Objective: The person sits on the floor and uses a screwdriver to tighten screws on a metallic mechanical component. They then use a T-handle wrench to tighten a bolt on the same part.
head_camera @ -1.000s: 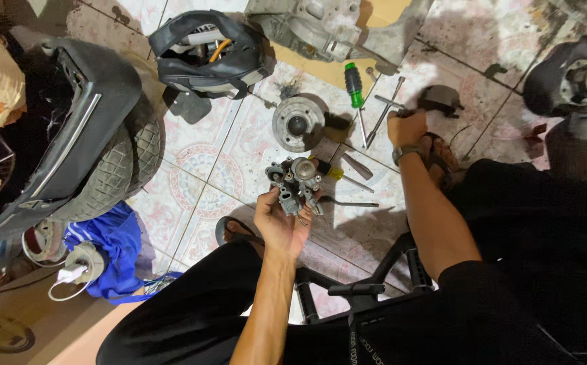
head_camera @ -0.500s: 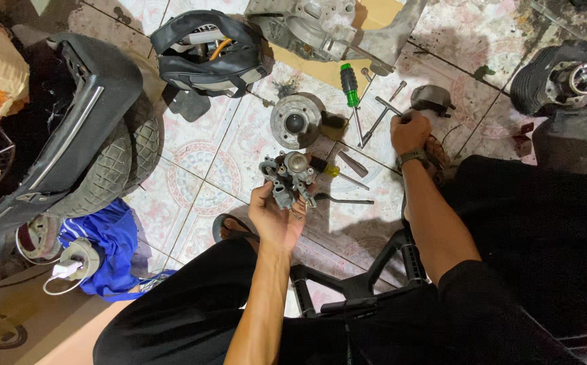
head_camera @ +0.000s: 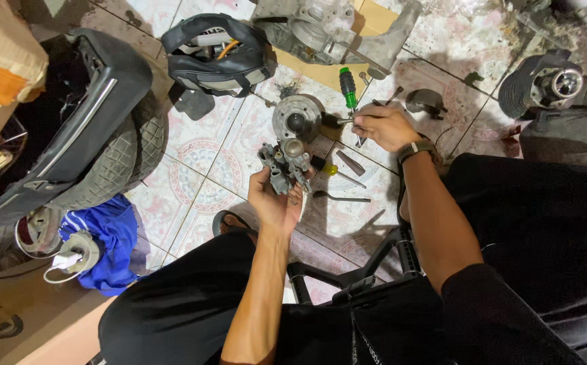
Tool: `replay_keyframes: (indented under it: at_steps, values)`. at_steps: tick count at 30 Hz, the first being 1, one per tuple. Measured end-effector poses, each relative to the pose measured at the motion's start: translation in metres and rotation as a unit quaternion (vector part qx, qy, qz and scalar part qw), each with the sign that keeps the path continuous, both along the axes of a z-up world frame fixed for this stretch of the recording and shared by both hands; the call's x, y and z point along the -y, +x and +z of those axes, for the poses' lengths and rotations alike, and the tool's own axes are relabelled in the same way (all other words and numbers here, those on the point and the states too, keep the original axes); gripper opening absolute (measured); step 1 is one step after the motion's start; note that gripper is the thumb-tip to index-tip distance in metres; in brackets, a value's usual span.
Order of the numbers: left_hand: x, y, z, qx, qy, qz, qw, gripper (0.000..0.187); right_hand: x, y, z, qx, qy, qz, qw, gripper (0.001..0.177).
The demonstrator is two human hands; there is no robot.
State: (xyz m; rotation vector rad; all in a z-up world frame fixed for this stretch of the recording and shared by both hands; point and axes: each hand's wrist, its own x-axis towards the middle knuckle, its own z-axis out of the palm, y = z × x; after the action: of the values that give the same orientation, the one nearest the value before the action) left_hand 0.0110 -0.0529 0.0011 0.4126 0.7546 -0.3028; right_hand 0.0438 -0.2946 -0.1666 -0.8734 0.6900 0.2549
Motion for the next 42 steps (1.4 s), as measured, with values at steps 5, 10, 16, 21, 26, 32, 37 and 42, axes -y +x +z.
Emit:
replay_keyframes:
  at_steps: [5, 10, 16, 21, 26, 32, 37, 42]
  values:
    - [-0.003, 0.002, 0.008, 0.067, 0.007, -0.02, 0.998, 0.045, -0.027, 0.017, 0.064, 0.117, 0.007, 0.126, 0.985, 0.02]
    - [-0.011, -0.001, 0.012, 0.109, -0.031, -0.016, 0.993, 0.057, -0.059, 0.021, 0.148, 0.182, 0.0, 0.198, 0.963, 0.022]
    - [-0.021, -0.003, 0.023, 0.127, -0.056, 0.026, 0.99, 0.057, -0.07, 0.017, 0.205, 0.226, -0.08, 0.256, 0.937, 0.022]
    - [-0.028, -0.005, 0.019, 0.128, -0.059, 0.048, 0.989, 0.055, -0.075, 0.007, 0.214, 0.238, -0.14, 0.28, 0.919, 0.024]
    - [-0.025, -0.011, 0.016, 0.125, -0.046, 0.04, 0.99, 0.054, -0.084, -0.006, 0.211, 0.252, -0.08, 0.221, 0.939, 0.022]
    - [-0.026, -0.015, 0.019, 0.13, -0.023, 0.04, 0.99, 0.05, -0.087, -0.016, 0.201, 0.26, -0.069, 0.204, 0.941, 0.021]
    - [-0.028, -0.015, 0.017, 0.141, -0.029, 0.025, 0.989, 0.051, -0.082, -0.021, 0.207, 0.284, -0.043, 0.215, 0.934, 0.019]
    - [-0.03, -0.012, 0.025, 0.16, -0.032, -0.017, 0.987, 0.054, -0.073, -0.025, 0.199, 0.289, -0.017, 0.247, 0.925, 0.018]
